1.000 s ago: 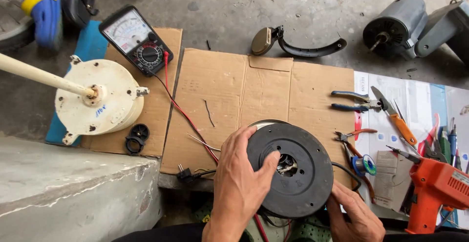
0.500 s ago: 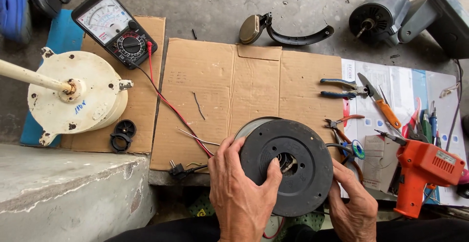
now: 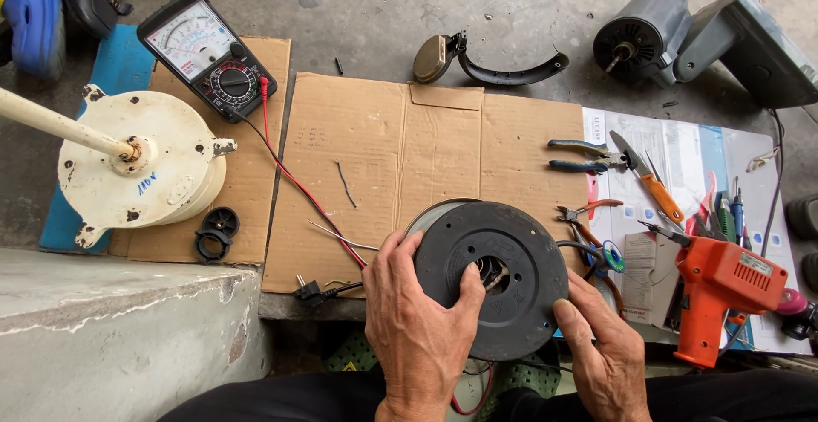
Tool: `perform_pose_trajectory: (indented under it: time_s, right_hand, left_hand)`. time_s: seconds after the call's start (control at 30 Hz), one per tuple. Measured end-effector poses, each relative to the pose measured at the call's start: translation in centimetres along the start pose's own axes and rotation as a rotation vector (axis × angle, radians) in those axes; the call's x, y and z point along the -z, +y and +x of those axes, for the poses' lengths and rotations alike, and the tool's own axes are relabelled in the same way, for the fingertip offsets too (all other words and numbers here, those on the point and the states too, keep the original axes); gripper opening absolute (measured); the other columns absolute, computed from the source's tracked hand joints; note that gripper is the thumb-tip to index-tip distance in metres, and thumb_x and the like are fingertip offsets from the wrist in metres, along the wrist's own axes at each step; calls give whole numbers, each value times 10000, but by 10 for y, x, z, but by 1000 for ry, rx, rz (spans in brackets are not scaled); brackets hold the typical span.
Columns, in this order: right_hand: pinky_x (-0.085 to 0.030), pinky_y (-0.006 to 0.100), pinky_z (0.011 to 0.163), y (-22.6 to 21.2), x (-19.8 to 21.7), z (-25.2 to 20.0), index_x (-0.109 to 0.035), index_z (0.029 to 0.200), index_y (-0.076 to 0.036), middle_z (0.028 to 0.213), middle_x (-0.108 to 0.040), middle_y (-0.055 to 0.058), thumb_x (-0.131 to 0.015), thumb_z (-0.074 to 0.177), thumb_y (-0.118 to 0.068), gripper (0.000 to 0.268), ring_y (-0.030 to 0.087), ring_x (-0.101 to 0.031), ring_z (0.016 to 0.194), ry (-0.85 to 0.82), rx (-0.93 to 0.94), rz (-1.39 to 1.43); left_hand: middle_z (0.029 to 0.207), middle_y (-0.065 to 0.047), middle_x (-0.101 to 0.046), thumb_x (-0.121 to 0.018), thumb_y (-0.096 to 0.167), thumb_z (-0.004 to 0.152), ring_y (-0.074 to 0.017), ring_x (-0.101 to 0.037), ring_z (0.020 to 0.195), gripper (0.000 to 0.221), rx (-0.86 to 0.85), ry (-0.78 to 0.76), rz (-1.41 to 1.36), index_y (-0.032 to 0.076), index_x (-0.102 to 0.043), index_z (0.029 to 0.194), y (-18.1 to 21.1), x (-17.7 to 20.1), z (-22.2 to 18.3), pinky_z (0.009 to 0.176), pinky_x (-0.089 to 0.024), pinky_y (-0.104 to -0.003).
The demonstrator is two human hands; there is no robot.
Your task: Final assembly and electrical testing of a heating unit motor using a multimeter and hand tools.
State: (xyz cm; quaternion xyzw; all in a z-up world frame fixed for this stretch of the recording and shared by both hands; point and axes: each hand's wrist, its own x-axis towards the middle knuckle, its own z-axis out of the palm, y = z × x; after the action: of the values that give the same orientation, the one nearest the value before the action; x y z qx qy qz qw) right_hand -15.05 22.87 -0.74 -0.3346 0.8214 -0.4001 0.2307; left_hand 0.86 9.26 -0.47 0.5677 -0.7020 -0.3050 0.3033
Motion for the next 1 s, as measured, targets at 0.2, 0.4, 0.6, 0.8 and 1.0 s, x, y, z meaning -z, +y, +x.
perform_pose_trajectory:
  time_s: [0.2, 0.4, 0.6, 0.8, 1.0]
  right_hand:
    - [-530, 431, 1196, -10, -6, -7, -679, 1457, -14, 1635, -653, 157, -547, 1054, -237, 479, 292, -639, 1488, 5, 124, -83]
    - [-531, 413, 1212, -15, -9, -4, -630, 1538, -92, 1655, -647, 78, -548, 1027, -320, 565, 229, -663, 1444, 1, -112, 90]
    - [-573, 349, 1143, -28, -8, -3, -711, 1452, -38, 1570, -731, 85, -641, 992, -178, 486, 203, -709, 1385, 62, -156, 104]
    - [-611, 334, 1065, -24, -8, -5, -722, 1445, -58, 1541, -752, 77, -655, 992, -212, 484, 193, -742, 1324, 61, -149, 62]
    - [-592, 360, 1128, -22, -6, -4, -731, 1433, -68, 1558, -742, 89, -653, 992, -235, 478, 211, -721, 1389, 53, -184, 88]
  left_hand:
    - [1415, -135, -665, -860, 376, 833, -322, -680, 1210, 681, -28, -17, -5, 47, -593, 1366, -1, 5, 0, 908, -629, -457]
    - [1432, -113, -670, -840, 398, 865, -301, -679, 1222, 682, -8, -46, -2, 78, -581, 1408, 1, 4, 0, 895, -642, -460]
    - [1595, -219, -532, -805, 420, 938, -398, -593, 1397, 762, -80, -65, 85, 75, -490, 1540, -1, -2, -9, 1103, -496, -561]
    - [1637, -246, -530, -779, 393, 961, -427, -439, 1571, 387, -459, -61, 70, 149, -705, 1252, 7, 1, -17, 1264, -394, -596]
    - [1557, -270, -591, -789, 425, 946, -454, -471, 1516, 470, -494, -223, 16, 67, -798, 1251, 7, 10, -24, 1291, -244, -668]
